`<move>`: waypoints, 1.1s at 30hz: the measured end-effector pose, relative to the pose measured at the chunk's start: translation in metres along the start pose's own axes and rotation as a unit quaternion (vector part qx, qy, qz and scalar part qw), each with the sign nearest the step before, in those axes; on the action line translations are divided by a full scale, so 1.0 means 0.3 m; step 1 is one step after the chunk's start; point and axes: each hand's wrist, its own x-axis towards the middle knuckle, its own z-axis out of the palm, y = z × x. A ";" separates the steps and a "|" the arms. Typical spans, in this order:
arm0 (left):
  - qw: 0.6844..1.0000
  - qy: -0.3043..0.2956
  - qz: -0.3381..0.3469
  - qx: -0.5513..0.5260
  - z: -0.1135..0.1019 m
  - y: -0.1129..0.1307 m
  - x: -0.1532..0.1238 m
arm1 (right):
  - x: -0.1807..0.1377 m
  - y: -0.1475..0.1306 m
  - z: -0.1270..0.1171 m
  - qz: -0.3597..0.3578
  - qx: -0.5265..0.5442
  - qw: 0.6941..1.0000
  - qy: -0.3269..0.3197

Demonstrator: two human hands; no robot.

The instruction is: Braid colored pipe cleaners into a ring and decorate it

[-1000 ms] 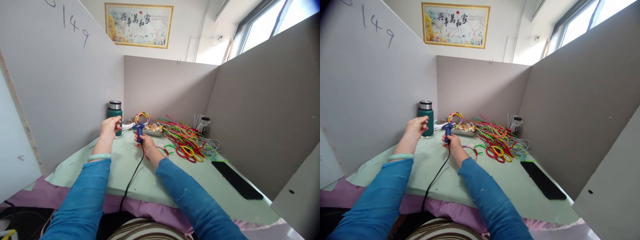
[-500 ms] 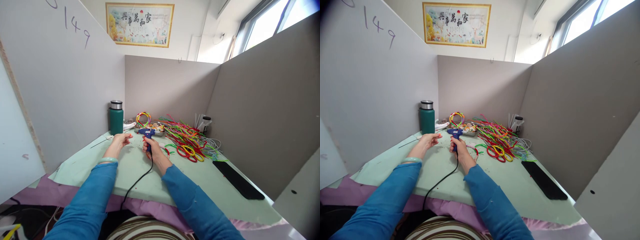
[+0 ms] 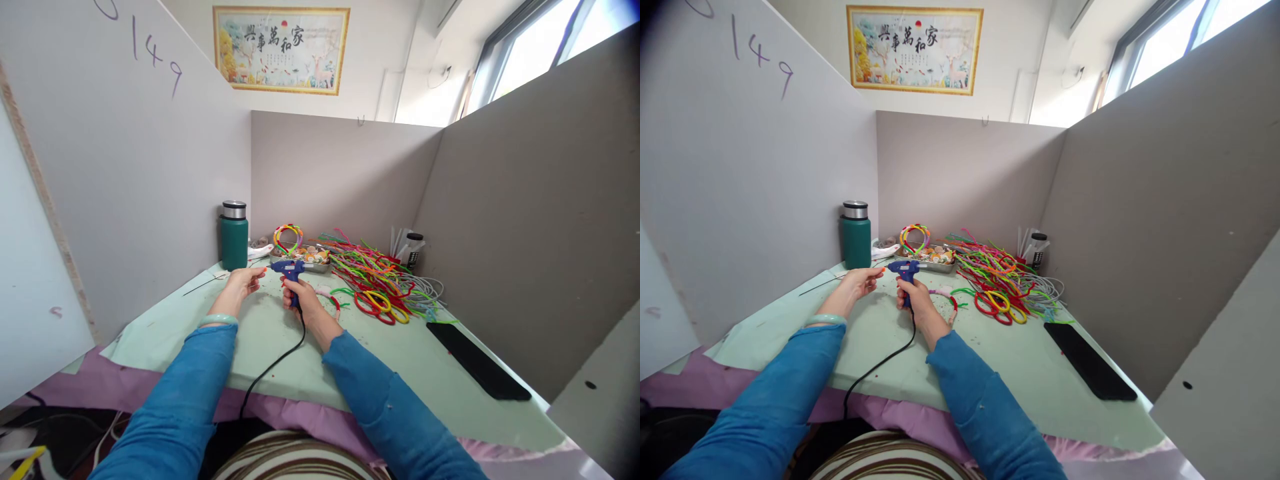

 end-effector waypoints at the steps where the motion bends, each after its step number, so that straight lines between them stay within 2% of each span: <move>1: 1.000 -0.002 0.001 -0.003 -0.001 0.000 0.002 | -0.001 0.000 0.001 0.001 -0.004 1.000 0.000; 13: 1.000 -0.014 -0.004 -0.001 0.005 0.009 -0.005 | -0.002 0.001 0.004 0.004 -0.026 1.000 0.008; 25: 1.000 -0.005 0.000 0.008 0.006 0.000 0.000 | 0.005 0.009 0.001 -0.031 -0.037 0.999 0.018; 33: 1.000 0.001 -0.002 -0.002 0.008 0.006 -0.004 | -0.001 0.005 0.008 -0.019 -0.055 0.998 0.012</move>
